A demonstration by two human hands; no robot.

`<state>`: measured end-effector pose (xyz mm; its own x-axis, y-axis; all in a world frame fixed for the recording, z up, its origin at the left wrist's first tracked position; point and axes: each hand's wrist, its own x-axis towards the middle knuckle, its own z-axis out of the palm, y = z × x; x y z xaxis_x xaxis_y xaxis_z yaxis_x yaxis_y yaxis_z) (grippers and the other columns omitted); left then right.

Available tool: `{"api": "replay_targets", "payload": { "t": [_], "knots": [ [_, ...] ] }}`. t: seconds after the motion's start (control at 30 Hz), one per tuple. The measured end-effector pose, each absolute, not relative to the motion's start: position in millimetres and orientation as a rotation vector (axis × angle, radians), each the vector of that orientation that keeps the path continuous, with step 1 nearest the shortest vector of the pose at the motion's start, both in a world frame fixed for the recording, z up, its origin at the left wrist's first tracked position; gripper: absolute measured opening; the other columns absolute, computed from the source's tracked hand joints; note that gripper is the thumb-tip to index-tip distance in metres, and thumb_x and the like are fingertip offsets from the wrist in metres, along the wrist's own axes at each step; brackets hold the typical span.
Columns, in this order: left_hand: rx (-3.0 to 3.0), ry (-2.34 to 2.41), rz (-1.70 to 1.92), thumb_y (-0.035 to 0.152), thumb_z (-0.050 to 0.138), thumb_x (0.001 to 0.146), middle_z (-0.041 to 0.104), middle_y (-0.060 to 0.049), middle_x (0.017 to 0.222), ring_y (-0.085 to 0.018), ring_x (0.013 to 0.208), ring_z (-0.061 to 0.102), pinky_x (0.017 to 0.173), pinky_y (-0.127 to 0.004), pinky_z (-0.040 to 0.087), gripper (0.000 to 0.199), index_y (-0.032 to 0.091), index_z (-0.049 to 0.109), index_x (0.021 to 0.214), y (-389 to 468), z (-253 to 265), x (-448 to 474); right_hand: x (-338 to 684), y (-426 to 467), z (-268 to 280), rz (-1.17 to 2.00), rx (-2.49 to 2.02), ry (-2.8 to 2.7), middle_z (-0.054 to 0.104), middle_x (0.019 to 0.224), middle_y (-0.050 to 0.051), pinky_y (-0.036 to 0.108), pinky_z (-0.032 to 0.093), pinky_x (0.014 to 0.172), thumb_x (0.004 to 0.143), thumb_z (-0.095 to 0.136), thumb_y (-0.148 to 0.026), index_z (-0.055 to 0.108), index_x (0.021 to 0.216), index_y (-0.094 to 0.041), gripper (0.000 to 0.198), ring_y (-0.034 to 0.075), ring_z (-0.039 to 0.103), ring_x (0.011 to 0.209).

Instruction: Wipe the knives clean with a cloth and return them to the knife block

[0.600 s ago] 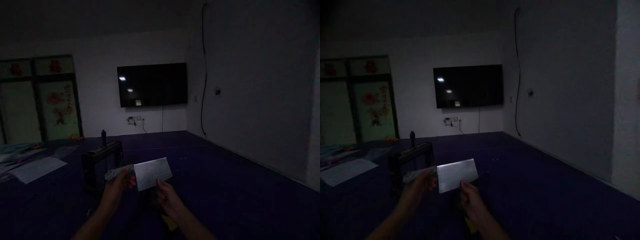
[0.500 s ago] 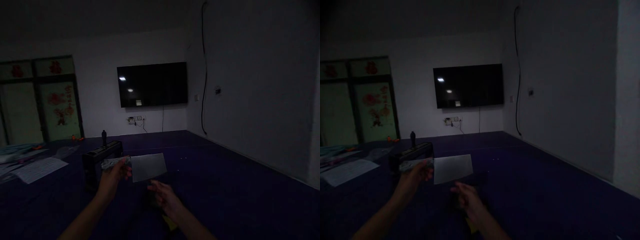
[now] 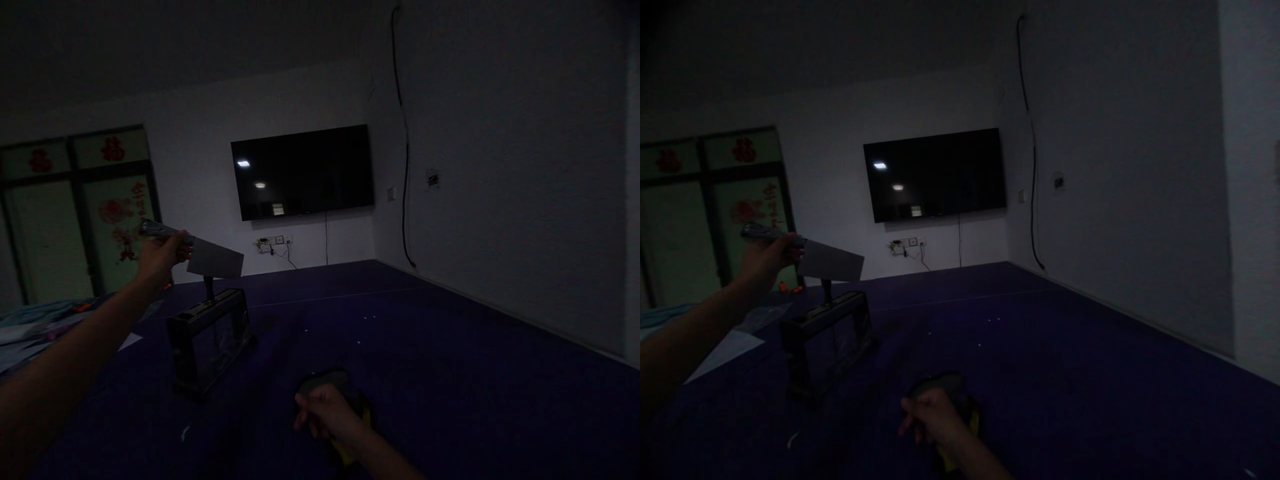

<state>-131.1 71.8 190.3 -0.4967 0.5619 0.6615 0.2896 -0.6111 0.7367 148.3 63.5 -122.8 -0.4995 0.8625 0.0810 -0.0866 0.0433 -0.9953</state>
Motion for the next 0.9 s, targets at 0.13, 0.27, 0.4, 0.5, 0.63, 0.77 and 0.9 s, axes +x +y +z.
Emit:
{"api": "replay_targets", "payload": {
  "t": [0.13, 0.27, 0.4, 0.5, 0.63, 0.77, 0.9],
  "knots": [
    [1.585, 1.501, 2.078, 0.026, 0.062, 0.067, 0.057, 0.003, 0.045, -0.008, 0.04, 0.051, 0.042, -0.019, 0.038, 0.017, 0.013, 0.056, 0.059, 83.3, 195.9, -147.6, 146.0, 65.5, -123.3, 1.553, -0.804, -1.583, 0.066, 0.06, 0.005, 0.019, 0.018, 0.032, 0.061, 0.066, -0.063, 0.063, 0.057, -0.012, 0.051, 0.004, 0.041, 0.033],
    [1.691, 1.681, 1.933, 0.029, 0.064, 0.065, 0.057, 0.002, 0.044, -0.009, 0.039, 0.05, 0.042, -0.02, 0.038, 0.02, 0.014, 0.058, 0.054, 87.6, 195.8, -160.2, 143.3, 66.8, -123.7, 1.564, -0.794, -1.596, 0.068, 0.068, 0.007, 0.019, 0.022, 0.032, 0.062, 0.065, -0.063, 0.064, 0.062, -0.011, 0.052, 0.005, 0.045, 0.035],
    [1.775, 1.762, 1.835, 0.036, 0.064, 0.063, 0.059, 0.001, 0.047, -0.012, 0.043, 0.052, 0.045, -0.022, 0.04, 0.022, 0.015, 0.06, 0.057, 91.5, 194.6, -170.4, 141.4, 66.6, -123.5, 1.576, -0.786, -1.596, 0.068, 0.07, 0.008, 0.019, 0.025, 0.033, 0.059, 0.065, -0.065, 0.062, 0.062, -0.011, 0.053, 0.006, 0.047, 0.037],
    [1.834, 1.775, 1.77, 0.042, 0.064, 0.059, 0.061, 0.0, 0.048, -0.013, 0.045, 0.053, 0.046, -0.023, 0.041, 0.026, 0.016, 0.061, 0.058, 93.2, 196.0, -174.1, 140.7, 66.9, -124.3, 1.585, -0.779, -1.596, 0.068, 0.072, 0.008, 0.019, 0.024, 0.033, 0.059, 0.065, -0.065, 0.062, 0.063, -0.011, 0.054, 0.006, 0.047, 0.037],
    [1.875, 1.769, 1.714, 0.047, 0.064, 0.053, 0.06, -0.001, 0.047, -0.013, 0.045, 0.053, 0.046, -0.023, 0.041, 0.032, 0.016, 0.059, 0.055, 92.4, 200.1, -173.3, 140.7, 68.6, -126.7, 1.6, -0.769, -1.597, 0.068, 0.073, 0.008, 0.019, 0.026, 0.035, 0.063, 0.064, -0.063, 0.063, 0.066, -0.012, 0.052, 0.006, 0.049, 0.04],
    [1.895, 1.738, 1.699, 0.047, 0.064, 0.051, 0.06, 0.0, 0.048, -0.012, 0.044, 0.053, 0.045, -0.022, 0.04, 0.033, 0.015, 0.059, 0.059, 89.1, 203.2, -170.9, 140.8, 70.4, -129.0, 1.613, -0.76, -1.592, 0.068, 0.073, 0.008, 0.019, 0.027, 0.037, 0.063, 0.064, -0.063, 0.063, 0.068, -0.011, 0.052, 0.006, 0.049, 0.041],
    [1.894, 1.748, 1.674, 0.045, 0.065, 0.051, 0.061, -0.002, 0.048, -0.012, 0.044, 0.053, 0.044, -0.022, 0.04, 0.031, 0.014, 0.059, 0.058, 84.3, 205.5, -170.0, 140.5, 71.7, -130.6, 1.624, -0.749, -1.584, 0.067, 0.073, 0.008, 0.019, 0.027, 0.037, 0.063, 0.063, -0.064, 0.063, 0.071, -0.011, 0.054, 0.006, 0.049, 0.041]
  ]
}}
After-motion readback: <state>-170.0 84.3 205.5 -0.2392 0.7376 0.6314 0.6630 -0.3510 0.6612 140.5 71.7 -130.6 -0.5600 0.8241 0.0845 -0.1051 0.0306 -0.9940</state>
